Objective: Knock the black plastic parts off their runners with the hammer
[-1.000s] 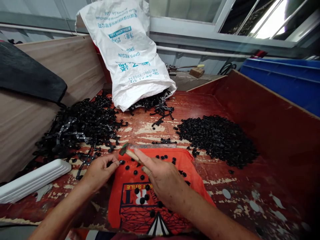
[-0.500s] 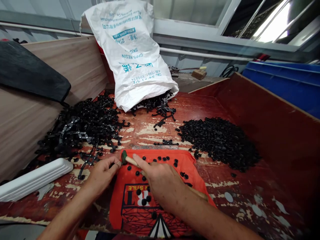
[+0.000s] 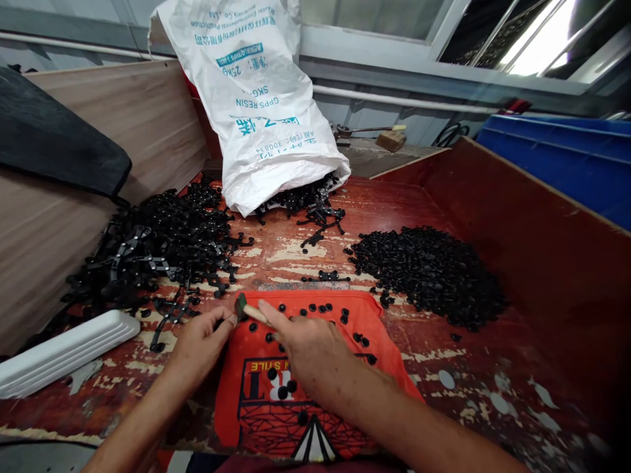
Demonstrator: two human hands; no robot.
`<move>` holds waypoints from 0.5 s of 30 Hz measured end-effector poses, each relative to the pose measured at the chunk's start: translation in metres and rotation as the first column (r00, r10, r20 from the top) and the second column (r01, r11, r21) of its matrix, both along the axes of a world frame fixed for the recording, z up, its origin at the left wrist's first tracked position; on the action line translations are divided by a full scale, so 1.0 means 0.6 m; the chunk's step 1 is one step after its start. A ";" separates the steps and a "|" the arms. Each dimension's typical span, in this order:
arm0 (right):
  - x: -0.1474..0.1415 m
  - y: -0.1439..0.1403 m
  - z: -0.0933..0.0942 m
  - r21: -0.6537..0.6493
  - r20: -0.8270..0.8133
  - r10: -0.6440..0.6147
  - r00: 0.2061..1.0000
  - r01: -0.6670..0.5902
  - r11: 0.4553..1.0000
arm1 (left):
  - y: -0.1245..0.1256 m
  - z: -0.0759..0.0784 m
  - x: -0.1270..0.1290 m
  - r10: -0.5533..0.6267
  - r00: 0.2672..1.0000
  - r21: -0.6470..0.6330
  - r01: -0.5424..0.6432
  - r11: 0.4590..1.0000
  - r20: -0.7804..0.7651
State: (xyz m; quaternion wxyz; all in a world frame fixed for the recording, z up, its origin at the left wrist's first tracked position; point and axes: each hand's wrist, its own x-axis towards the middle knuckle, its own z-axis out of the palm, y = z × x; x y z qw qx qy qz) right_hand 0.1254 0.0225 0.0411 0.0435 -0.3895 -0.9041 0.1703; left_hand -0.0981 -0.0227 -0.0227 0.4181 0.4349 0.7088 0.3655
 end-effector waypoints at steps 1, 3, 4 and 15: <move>-0.001 0.001 0.001 -0.015 0.016 0.017 1.000 -0.016 1.000 | 0.000 -0.001 -0.001 -0.025 0.999 -0.007 0.025 1.000 0.023; 0.000 0.005 0.010 -0.045 -0.043 0.026 0.999 -0.028 0.999 | -0.001 0.001 -0.003 -0.047 0.996 -0.026 0.049 0.998 0.077; 0.003 0.008 0.017 -0.066 -0.110 0.006 0.994 -0.013 0.998 | -0.001 0.006 -0.003 -0.028 0.994 -0.041 0.033 0.999 0.107; 0.033 0.010 0.018 -0.563 -0.419 -0.398 0.816 0.111 0.819 | -0.039 0.093 0.025 0.071 0.697 -0.065 -0.035 0.997 0.714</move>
